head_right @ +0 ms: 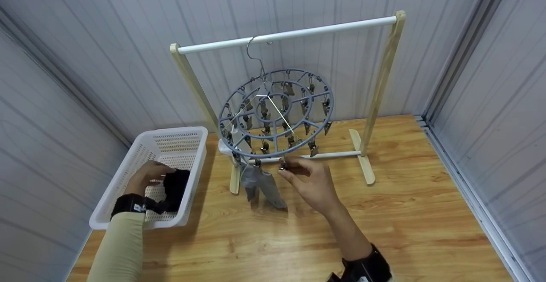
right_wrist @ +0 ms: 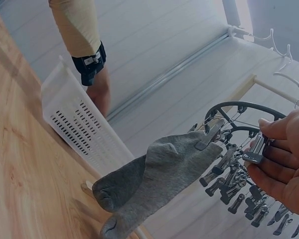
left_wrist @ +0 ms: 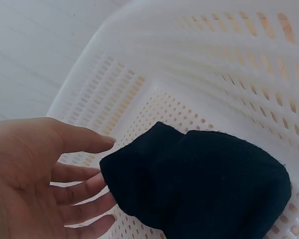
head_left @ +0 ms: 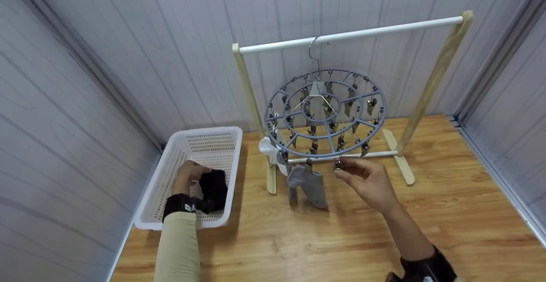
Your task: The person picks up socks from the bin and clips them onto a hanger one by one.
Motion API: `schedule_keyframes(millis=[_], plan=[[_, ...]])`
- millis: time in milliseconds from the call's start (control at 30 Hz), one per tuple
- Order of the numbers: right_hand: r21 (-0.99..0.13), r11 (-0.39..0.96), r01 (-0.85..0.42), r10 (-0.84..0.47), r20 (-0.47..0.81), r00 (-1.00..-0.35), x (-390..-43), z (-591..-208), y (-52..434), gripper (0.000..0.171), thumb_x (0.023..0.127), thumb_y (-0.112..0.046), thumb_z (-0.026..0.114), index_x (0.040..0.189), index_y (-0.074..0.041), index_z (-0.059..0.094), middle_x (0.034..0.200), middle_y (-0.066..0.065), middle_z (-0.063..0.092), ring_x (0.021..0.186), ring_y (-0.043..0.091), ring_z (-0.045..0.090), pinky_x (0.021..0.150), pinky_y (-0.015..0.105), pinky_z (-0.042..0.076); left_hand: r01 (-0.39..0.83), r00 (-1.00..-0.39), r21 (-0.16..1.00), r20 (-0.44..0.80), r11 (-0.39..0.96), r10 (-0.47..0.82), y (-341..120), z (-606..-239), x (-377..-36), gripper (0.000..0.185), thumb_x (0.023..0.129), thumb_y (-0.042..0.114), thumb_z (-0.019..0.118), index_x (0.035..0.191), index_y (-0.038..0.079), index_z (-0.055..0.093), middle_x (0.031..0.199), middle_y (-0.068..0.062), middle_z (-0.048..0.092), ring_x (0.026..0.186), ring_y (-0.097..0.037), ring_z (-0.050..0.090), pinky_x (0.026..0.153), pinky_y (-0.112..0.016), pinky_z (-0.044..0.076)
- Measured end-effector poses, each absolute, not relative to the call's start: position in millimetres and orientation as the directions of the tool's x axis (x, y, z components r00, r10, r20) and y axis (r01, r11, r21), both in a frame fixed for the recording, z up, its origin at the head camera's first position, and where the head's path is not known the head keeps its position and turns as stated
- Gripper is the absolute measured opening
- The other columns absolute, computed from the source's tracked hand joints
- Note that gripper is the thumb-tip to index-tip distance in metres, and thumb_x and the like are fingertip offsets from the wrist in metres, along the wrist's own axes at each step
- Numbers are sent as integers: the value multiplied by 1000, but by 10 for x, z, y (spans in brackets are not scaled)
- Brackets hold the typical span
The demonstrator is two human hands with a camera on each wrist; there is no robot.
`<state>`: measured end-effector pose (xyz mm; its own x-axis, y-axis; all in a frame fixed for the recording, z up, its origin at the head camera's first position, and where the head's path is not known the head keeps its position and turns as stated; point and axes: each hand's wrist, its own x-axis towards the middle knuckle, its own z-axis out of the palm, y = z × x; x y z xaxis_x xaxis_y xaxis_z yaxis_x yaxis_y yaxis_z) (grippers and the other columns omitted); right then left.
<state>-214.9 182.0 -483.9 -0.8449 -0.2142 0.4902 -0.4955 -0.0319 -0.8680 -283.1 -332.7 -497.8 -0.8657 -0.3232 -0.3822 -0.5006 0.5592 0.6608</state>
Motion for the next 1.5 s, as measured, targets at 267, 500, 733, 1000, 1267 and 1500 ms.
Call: schedule_keyframes(millis=[267,500,733,1000,1267,1500], plan=[[-866,-38,-499,-220,495,-841,-2150,-4851,1828,27,93,7,77,119,1,76,108,17,77,98,19,75,87,31,61,-498,-866,611,-390,615,-314,-3382,-4991,-2836,34,94,14,78,119,-7,68,119,-19,67,119,-40,60,106,-59,50],[-861,-41,-507,-218,503,-837,-2160,-4847,1832,27,92,8,77,118,3,76,108,16,77,97,20,76,87,31,62,-494,-869,599,-353,631,-345,-3411,-4921,-2781,41,94,13,79,125,-10,65,119,-21,68,110,-35,65,101,-56,53],[-870,-55,-491,-211,490,-846,-2158,-4830,1830,27,93,7,76,119,1,77,109,14,78,98,21,76,86,34,62,-449,-893,650,-330,612,-306,-3382,-4802,-2705,30,97,17,77,111,-7,67,101,-14,67,100,-33,67,91,-46,60],[-881,-89,-464,-223,472,-853,-2162,-4860,1837,28,96,9,72,123,10,72,109,17,77,92,23,77,80,36,64,-361,-931,715,-235,599,-281,-3332,-4678,-2606,43,99,17,76,126,-15,66,113,-24,71,84,-21,71,71,-27,61],[-891,-116,-438,-234,454,-860,-2153,-4855,1833,31,97,8,70,127,15,67,110,15,77,95,22,77,80,37,64,-252,-952,759,-82,600,-297,-3223,-4654,-2362,42,100,24,76,124,-11,71,105,-20,73,80,-19,70,66,-26,59],[-895,-109,-433,-233,446,-864,-2150,-4833,1845,29,96,8,72,125,12,70,107,23,76,94,21,78,80,37,64,-157,-926,689,146,707,-348,-3018,-4640,-2052,32,100,27,75,110,-3,79,88,-9,75,74,-17,65,68,-29,51]])
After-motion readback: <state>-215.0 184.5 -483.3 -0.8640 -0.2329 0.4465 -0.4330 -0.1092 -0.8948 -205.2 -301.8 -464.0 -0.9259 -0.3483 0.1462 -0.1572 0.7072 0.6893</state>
